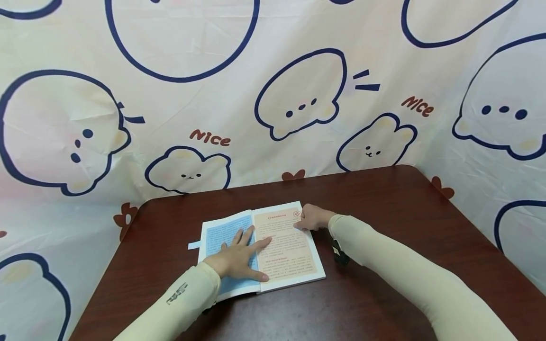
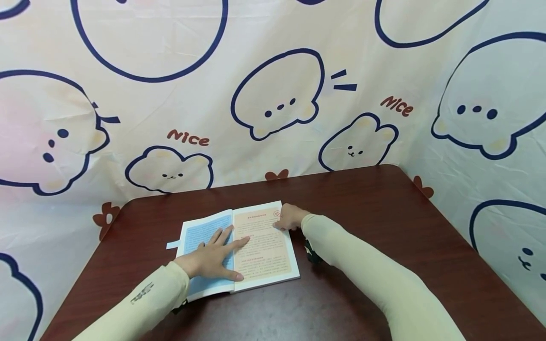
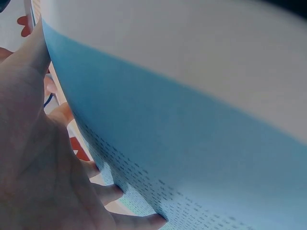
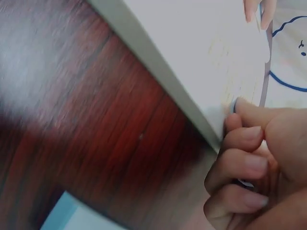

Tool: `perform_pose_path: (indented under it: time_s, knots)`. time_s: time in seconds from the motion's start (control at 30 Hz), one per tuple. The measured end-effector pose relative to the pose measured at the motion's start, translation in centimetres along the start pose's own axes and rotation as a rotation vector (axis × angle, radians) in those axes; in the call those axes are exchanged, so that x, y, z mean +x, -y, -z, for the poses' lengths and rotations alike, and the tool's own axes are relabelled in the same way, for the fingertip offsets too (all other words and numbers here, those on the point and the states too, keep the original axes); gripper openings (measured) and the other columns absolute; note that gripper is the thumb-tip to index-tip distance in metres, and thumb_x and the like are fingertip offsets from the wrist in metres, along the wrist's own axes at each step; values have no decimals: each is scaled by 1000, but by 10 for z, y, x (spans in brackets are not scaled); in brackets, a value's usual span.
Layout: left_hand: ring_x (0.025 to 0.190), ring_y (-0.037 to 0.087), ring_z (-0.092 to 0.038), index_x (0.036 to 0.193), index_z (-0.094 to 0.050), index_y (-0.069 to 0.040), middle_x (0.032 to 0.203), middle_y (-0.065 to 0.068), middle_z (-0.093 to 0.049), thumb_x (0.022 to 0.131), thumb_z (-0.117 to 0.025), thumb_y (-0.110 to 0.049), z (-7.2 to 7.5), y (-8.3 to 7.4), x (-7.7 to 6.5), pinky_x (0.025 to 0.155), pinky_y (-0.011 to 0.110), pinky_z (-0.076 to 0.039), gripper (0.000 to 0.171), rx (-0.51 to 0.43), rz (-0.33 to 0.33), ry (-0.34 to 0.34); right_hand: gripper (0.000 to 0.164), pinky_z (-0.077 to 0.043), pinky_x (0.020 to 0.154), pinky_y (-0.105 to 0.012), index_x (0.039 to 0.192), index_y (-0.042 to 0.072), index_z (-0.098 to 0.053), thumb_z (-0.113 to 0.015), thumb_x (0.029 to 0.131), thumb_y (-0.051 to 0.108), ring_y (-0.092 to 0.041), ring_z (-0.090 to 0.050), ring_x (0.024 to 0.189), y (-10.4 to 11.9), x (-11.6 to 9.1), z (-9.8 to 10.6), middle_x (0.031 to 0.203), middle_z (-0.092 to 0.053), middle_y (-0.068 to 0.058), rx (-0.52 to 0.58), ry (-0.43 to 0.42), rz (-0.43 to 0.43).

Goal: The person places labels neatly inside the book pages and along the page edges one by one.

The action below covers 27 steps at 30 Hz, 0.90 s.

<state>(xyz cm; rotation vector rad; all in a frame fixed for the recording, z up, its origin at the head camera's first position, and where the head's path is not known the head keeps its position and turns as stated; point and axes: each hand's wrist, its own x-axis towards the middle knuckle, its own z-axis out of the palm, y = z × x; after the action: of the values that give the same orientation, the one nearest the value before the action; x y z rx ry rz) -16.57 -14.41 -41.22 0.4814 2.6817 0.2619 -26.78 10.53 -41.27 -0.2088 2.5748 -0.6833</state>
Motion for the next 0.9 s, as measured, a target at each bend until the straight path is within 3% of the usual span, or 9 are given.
perform_pose_path:
  time_s: [0.17,0.43,0.57,0.77,0.9]
  knots:
    - [157,46,-4,157,-28,-45,173,12,-2,73,-75,-73,-1,1,1,108,82,-22,100,-5,-2,-4,26,-31,45,-23,80,7,-69,-71,95,27,-13,-50,51,6,-2,-1,62,-56,-2,-40,-39,-32]
    - [157,46,-4,157,-28,-46,173,12,-1,73,-75,-73,-1,1,0,108,82,-22,100,0,0,-1,24,-31,45,-23,84,6,-71,-71,96,27,-14,-53,52,8,-6,0,65,-62,-4,-30,-43,-34]
    - [157,46,-4,157,-28,-46,173,12,-1,73,-75,-73,-1,0,0,109,82,-22,100,1,1,-2,22,-35,47,-23,93,7,-73,-71,96,28,-14,-59,57,6,-7,0,71,-67,-4,-30,-51,-21]
    - [157,47,-4,157,-28,-45,172,13,-2,73,-75,-73,0,-1,-1,108,82,-22,100,0,1,-2,32,-39,63,-30,103,9,-72,-73,92,39,-18,-62,69,3,-11,1,77,-68,-4,-110,-102,-36]
    - [157,47,-4,157,-28,-45,172,13,-2,73,-75,-73,0,0,-1,108,83,-22,100,-1,-2,-2,39,-38,63,-31,99,9,-71,-73,90,47,-19,-58,66,3,-14,3,72,-64,-5,-151,-111,-67]
